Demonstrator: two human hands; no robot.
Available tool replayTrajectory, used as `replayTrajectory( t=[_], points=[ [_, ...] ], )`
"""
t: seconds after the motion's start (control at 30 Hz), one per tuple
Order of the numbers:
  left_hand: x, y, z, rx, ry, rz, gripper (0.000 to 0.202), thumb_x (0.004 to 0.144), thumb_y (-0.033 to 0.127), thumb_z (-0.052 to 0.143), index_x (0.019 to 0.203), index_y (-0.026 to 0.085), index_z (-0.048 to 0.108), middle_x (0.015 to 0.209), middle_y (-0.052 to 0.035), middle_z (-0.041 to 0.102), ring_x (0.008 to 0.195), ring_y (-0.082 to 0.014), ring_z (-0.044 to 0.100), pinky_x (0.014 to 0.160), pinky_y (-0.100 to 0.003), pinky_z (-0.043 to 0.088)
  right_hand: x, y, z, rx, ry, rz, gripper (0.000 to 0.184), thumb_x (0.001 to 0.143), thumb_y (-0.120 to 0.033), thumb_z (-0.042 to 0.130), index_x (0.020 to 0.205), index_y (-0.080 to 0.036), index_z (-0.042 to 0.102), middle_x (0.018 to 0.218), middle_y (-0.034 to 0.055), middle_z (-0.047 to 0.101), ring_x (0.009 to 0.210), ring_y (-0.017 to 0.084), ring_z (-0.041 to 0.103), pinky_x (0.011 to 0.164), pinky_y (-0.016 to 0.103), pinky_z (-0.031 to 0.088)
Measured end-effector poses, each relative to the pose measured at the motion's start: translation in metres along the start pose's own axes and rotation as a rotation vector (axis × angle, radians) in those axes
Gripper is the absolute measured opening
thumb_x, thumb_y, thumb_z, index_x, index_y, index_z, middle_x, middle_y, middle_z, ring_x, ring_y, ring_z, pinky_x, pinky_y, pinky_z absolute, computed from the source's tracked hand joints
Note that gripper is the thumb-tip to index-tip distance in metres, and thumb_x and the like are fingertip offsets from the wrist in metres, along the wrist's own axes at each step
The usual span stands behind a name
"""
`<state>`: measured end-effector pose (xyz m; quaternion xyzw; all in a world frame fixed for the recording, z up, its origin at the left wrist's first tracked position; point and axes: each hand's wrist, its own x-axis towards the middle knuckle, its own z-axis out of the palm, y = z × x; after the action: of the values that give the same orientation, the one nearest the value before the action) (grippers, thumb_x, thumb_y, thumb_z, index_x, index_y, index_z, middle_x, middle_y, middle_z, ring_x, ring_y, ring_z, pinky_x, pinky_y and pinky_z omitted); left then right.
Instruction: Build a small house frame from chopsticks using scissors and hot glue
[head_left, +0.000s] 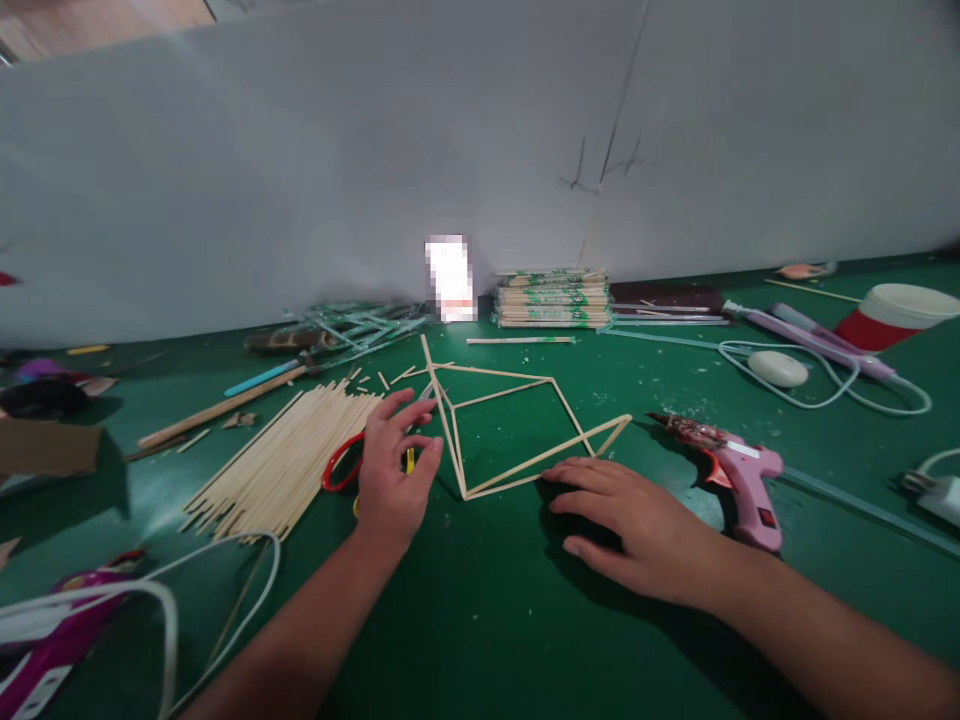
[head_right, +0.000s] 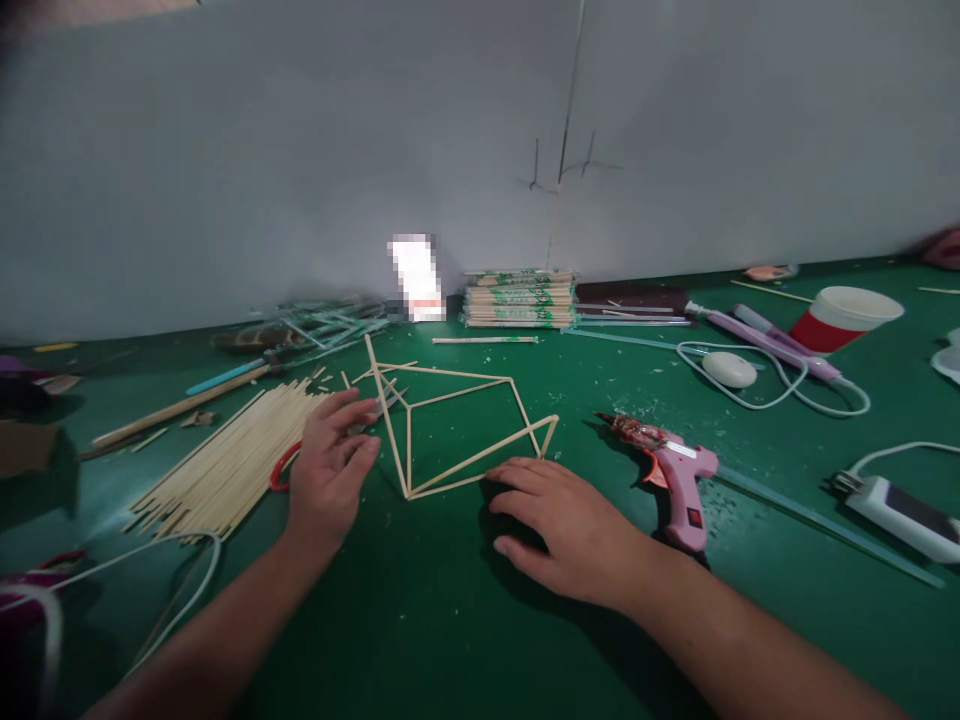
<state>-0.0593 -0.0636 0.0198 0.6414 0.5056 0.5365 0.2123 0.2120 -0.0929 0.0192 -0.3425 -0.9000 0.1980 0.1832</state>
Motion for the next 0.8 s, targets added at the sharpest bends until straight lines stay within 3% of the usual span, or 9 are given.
replayTrajectory(
  t=[0.07,0.13,0.23,0.3,0.53,0.8],
  points=[
    [0.0005,0.0005,-0.0009,0.012,0.103,0.013,0.030,0.079,0.020,0.062,0.109,0.022,0.059,0.130,-0.0069,0.042,0.096,-0.0165,0.056,0.079,-0.030,0.051,0.0003,-0.0003,-0.0005,-0.007,-0.017,0.009,0.028,0.086,-0.033,0.052,0.110,-0.022,0.063,0.131,0.0081,0.055,0.124,0.024,0.047,0.102,0.045,0.040],
    [0.0005,0.0000,-0.0020,0.002,0.182,0.008,0.028,0.080,0.020,0.061,0.107,0.020,0.058,0.116,-0.0063,0.051,0.087,-0.0141,0.057,0.077,-0.029,0.051,0.0006,-0.0006,-0.0010,-0.013,-0.028,0.014,0.028,0.086,-0.033,0.051,0.110,-0.022,0.062,0.132,0.0075,0.055,0.124,0.023,0.047,0.102,0.044,0.040],
    [-0.0006,-0.0025,-0.0030,-0.046,0.232,-0.036,0.023,0.080,0.020,0.061,0.103,0.019,0.057,0.092,-0.0026,0.058,0.075,-0.0113,0.056,0.068,-0.025,0.049,0.0004,-0.0009,-0.0009,-0.024,-0.030,0.017,0.029,0.086,-0.033,0.051,0.110,-0.022,0.062,0.132,0.0073,0.055,0.124,0.023,0.047,0.102,0.044,0.039],
    [-0.0018,-0.0041,-0.0030,-0.051,0.251,-0.047,0.020,0.080,0.020,0.062,0.099,0.019,0.058,0.087,-0.0015,0.058,0.072,-0.0108,0.057,0.066,-0.025,0.049,0.0000,-0.0008,-0.0004,-0.030,-0.031,0.018,0.029,0.086,-0.034,0.051,0.110,-0.022,0.062,0.132,0.0071,0.055,0.124,0.023,0.046,0.102,0.044,0.039],
    [-0.0048,-0.0029,-0.0013,0.052,0.227,-0.086,0.018,0.079,0.022,0.063,0.096,0.018,0.059,0.079,-0.0002,0.059,0.066,-0.0093,0.057,0.060,-0.022,0.048,0.0001,-0.0004,0.0001,-0.035,-0.045,0.024,0.029,0.087,-0.034,0.051,0.111,-0.022,0.062,0.133,0.0073,0.054,0.125,0.023,0.045,0.103,0.044,0.039],
    [-0.0039,0.0014,0.0003,-0.084,0.187,-0.118,0.017,0.080,0.022,0.062,0.095,0.016,0.059,0.067,0.0023,0.058,0.048,-0.0059,0.050,0.044,-0.018,0.039,-0.0007,0.0000,0.0004,-0.022,-0.041,0.019,0.029,0.087,-0.034,0.051,0.111,-0.022,0.062,0.134,0.0068,0.053,0.125,0.022,0.045,0.104,0.043,0.037]
  ],
)
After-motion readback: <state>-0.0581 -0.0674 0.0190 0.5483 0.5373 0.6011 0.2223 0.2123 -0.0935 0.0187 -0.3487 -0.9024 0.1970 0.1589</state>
